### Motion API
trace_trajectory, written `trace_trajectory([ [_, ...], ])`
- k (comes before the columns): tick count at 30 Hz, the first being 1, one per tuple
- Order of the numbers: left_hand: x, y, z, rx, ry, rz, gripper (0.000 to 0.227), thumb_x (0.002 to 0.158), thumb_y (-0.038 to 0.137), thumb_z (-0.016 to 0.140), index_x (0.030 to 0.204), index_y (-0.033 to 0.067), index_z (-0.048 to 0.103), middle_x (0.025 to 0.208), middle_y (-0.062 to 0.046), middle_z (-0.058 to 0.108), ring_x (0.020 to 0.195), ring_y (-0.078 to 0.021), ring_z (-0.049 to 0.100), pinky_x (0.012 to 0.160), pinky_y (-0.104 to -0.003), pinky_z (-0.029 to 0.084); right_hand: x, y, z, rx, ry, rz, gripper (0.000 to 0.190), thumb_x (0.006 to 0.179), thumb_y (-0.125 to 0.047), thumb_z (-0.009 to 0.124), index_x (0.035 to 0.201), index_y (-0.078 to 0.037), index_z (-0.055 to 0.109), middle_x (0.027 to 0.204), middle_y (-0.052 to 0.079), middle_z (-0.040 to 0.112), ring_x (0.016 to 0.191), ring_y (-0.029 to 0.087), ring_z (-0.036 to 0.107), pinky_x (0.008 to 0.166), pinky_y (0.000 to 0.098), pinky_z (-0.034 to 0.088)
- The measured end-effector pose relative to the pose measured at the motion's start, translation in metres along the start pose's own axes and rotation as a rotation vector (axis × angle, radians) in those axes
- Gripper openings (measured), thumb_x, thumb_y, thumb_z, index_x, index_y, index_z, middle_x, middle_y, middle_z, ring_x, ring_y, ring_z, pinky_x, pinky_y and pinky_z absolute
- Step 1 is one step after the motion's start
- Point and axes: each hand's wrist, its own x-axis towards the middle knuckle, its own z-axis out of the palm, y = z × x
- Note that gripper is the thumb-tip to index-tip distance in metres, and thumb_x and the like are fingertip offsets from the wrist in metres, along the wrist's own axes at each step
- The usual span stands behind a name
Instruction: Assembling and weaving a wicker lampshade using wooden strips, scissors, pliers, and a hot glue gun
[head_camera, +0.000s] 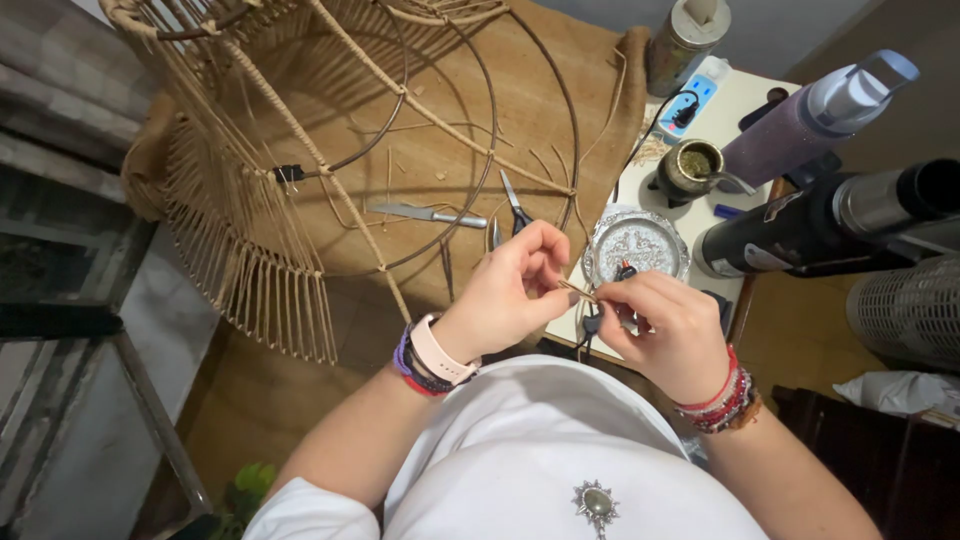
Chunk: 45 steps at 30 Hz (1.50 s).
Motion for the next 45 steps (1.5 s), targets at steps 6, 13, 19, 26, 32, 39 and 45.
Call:
trace_trajectory([
  [6, 0.001, -0.001, 0.002, 0.008, -0.033, -0.045, 0.029, 0.075, 0.002, 0.071, 0.1, 0.0115, 0.06, 0.068, 0.0, 0.062, 0.067, -0.006, 0.06, 0.065, -0.02, 0.054, -0.012, 0.012, 0.009, -0.427, -0.079, -0.187, 0.016, 0.078, -0.002, 0.067, 0.088, -0.015, 0.068, 0.056, -0.002, 0.052, 0.05, 0.014, 0.058, 0.05, 0.0241, 0.05],
  [13, 0.001, -0.006, 0.0, -0.031, -0.083, -0.09, 0.031, 0.076, 0.0, 0.069, 0.104, 0.0104, 0.06, 0.069, -0.001, 0.061, 0.068, -0.0065, 0.06, 0.068, -0.02, 0.054, -0.015, 0.035, 0.006, 0.023, -0.263, 0.156, 0.009, 0.086, -0.005, 0.063, 0.089, -0.011, 0.069, 0.048, 0.004, 0.061, 0.045, 0.023, 0.063, 0.045, 0.0292, 0.05],
  [19, -0.001, -0.01, -0.007, 0.012, -0.06, -0.062, 0.033, 0.078, 0.003, 0.072, 0.106, 0.0119, 0.057, 0.071, -0.001, 0.061, 0.07, -0.0052, 0.06, 0.067, -0.018, 0.052, 0.01, 0.007, -0.008, 0.476, -0.254, 0.449, 0.014, 0.087, -0.007, 0.071, 0.1, -0.006, 0.076, 0.063, 0.006, 0.076, 0.055, 0.008, 0.061, 0.052, 0.0216, 0.051],
  [26, -0.003, -0.009, -0.005, 0.015, -0.103, -0.03, 0.035, 0.078, 0.001, 0.072, 0.108, 0.0107, 0.056, 0.075, -0.003, 0.063, 0.074, -0.008, 0.063, 0.07, -0.02, 0.054, -0.002, 0.022, 0.003, 0.25, -0.207, 0.274, 0.008, 0.093, -0.014, 0.072, 0.088, -0.011, 0.078, 0.068, 0.003, 0.069, 0.058, 0.02, 0.059, 0.06, 0.0292, 0.051],
  [32, -0.004, 0.005, -0.013, -0.069, -0.231, 0.037, 0.038, 0.081, 0.0, 0.074, 0.114, 0.0089, 0.056, 0.082, -0.001, 0.063, 0.081, -0.0075, 0.062, 0.077, -0.023, 0.055, -0.006, 0.026, 0.008, 0.78, -0.221, 0.635, 0.016, 0.099, -0.005, 0.063, 0.086, 0.001, 0.071, 0.059, 0.0, 0.051, 0.053, 0.007, 0.045, 0.047, 0.0193, 0.042],
  [39, -0.008, -0.026, 0.006, -0.143, -0.102, -0.01, 0.04, 0.088, 0.021, 0.081, 0.12, 0.0099, 0.06, 0.106, -0.006, 0.067, 0.093, -0.0123, 0.068, 0.083, -0.027, 0.059, -0.006, 0.016, 0.015, 0.362, -0.027, 0.379, 0.01, 0.093, -0.012, 0.077, 0.084, -0.007, 0.078, 0.066, 0.006, 0.065, 0.06, 0.013, 0.054, 0.059, 0.0251, 0.045],
  [45, -0.011, -0.019, 0.015, -0.044, 0.069, -0.074, 0.014, 0.087, 0.018, 0.081, 0.096, 0.0102, 0.076, 0.081, -0.001, 0.076, 0.077, -0.0036, 0.068, 0.073, -0.016, 0.057, -0.005, 0.013, 0.024, 0.394, 0.052, 0.382, 0.011, 0.096, -0.007, 0.072, 0.086, -0.005, 0.075, 0.069, 0.006, 0.065, 0.061, 0.011, 0.05, 0.057, 0.0246, 0.047],
])
